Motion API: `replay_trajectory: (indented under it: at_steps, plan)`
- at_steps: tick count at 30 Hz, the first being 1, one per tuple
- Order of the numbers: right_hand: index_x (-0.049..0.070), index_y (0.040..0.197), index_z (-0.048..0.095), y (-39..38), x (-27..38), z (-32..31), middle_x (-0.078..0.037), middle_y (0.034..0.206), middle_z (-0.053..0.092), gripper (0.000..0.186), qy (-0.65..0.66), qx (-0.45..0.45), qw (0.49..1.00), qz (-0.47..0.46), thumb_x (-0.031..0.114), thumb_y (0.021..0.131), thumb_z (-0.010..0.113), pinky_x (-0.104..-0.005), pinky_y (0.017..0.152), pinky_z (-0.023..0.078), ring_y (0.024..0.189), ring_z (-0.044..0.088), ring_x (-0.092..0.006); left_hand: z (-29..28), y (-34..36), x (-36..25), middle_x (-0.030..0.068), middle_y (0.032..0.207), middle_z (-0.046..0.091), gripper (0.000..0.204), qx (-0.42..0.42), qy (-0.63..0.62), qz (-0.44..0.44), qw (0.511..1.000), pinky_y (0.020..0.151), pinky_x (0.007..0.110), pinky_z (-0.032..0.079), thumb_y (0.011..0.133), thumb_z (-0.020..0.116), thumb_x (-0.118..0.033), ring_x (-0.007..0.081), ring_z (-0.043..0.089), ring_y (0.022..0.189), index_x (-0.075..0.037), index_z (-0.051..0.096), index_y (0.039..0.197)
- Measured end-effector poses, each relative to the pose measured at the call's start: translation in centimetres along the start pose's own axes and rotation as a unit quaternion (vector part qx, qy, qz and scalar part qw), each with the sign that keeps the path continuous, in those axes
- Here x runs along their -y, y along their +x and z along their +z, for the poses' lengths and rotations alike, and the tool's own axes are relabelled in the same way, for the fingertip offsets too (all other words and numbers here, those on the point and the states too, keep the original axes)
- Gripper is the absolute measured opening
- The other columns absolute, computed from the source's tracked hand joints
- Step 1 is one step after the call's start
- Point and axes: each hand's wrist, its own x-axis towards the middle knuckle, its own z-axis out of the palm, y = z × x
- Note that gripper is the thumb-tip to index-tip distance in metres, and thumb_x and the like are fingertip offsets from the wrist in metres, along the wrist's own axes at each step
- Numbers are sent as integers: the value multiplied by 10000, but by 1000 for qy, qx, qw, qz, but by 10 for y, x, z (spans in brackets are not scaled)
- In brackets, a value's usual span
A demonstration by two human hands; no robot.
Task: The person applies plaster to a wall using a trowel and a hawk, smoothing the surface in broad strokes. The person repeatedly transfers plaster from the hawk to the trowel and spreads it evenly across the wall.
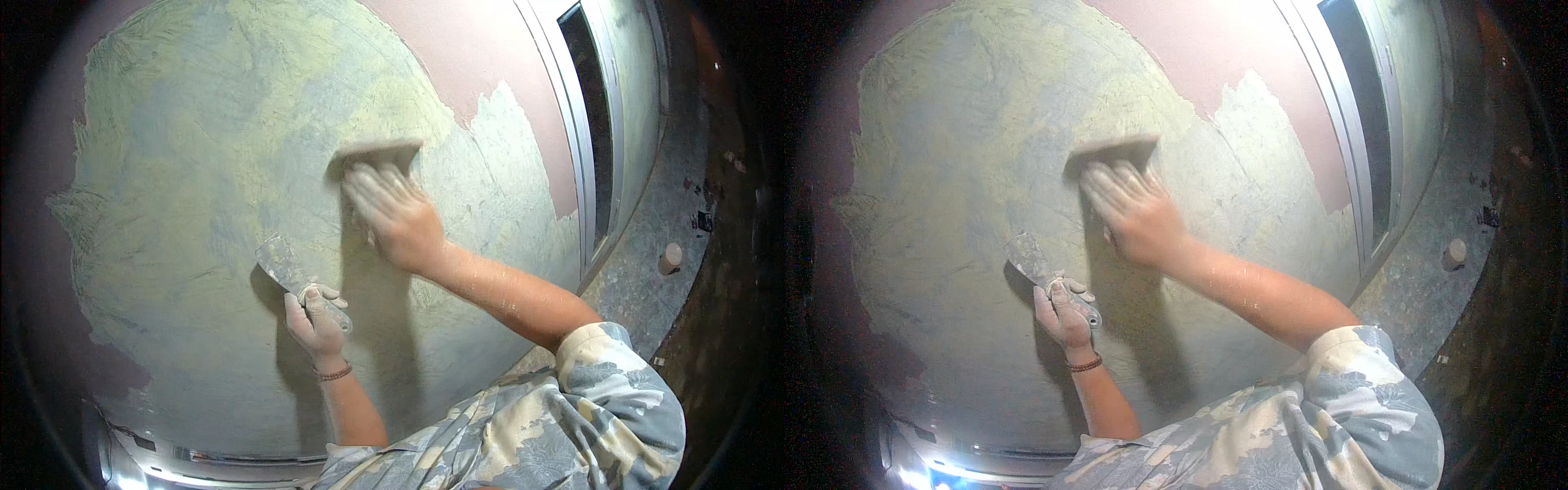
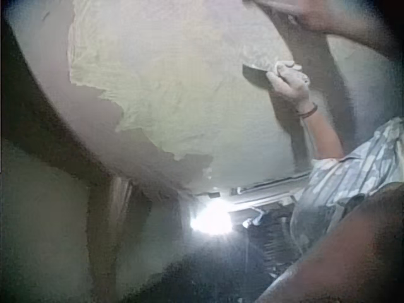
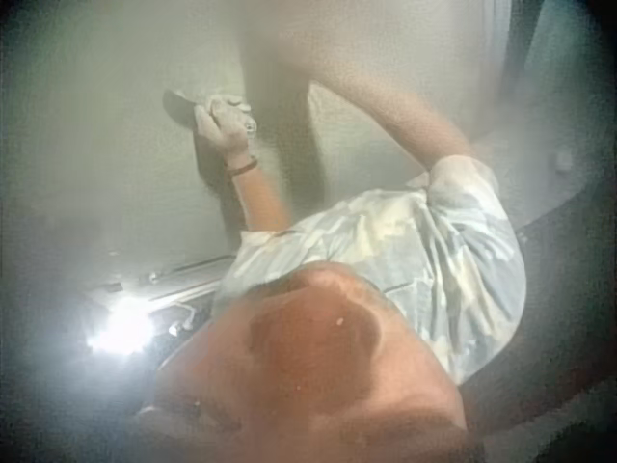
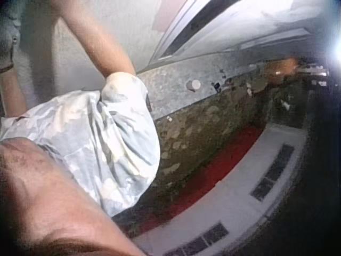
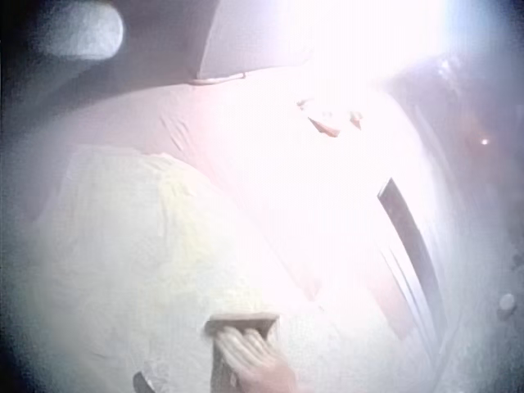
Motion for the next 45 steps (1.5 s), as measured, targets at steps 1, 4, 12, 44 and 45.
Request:
replay_trajectory:
  at_steps: [1, 4, 12, 44, 45]
  plan:
    - [61, 1399, 598, -4, -3, 0, -177, 1439, 582, 492, -8, 10, 1000, -17, 165, 919, 625, -577, 1178, 345, 1334, 554, -386, 0, 0, 2, 103, 780, 638, 251, 1, 8, 35, 999, 542, 285, 493, 1077, 451, -205, 157, 583, 589, 30, 534, 1046]
    - [46, 1377, 605, 6, -8, -12, -153, 1435, 585, 497, -87, 42, 995, -16, 153, 893, 629, -552, 1207, 320, 1347, 551, -329, -3, 1, 5, 108, 780, 639, 245, 6, 1, 5, 1000, 539, 287, 492, 1078, 452, -199, 155, 582, 584, 31, 529, 1045]
    - [29, 1379, 587, 7, 15, 1, -120, 1486, 540, 500, -36, 47, 996, -70, 226, 920, 618, -604, 1185, 333, 1344, 527, -346, -1, -1, 0, 95, 741, 656, 271, -8, -23, -27, 999, 639, 314, 526, 1073, 465, -215, 148, 606, 573, 15, 522, 940]
    - [93, 1431, 569, 124, -17, -22, -134, 1487, 556, 473, -90, -218, 970, 56, 167, 965, 597, -494, 1219, 326, 1404, 499, -323, -4, 3, 0, 101, 764, 648, 261, 33, 21, 25, 999, 615, 303, 514, 1082, 456, -215, 150, 600, 578, 27, 534, 1024]
    - [86, 1451, 551, 121, -11, -12, -141, 1483, 559, 487, -116, -221, 967, 51, 155, 970, 583, -496, 1223, 321, 1437, 463, -310, -4, 1, -1, 101, 764, 648, 261, 21, 15, 6, 1000, 612, 303, 516, 1081, 459, -217, 151, 601, 579, 27, 535, 1024]
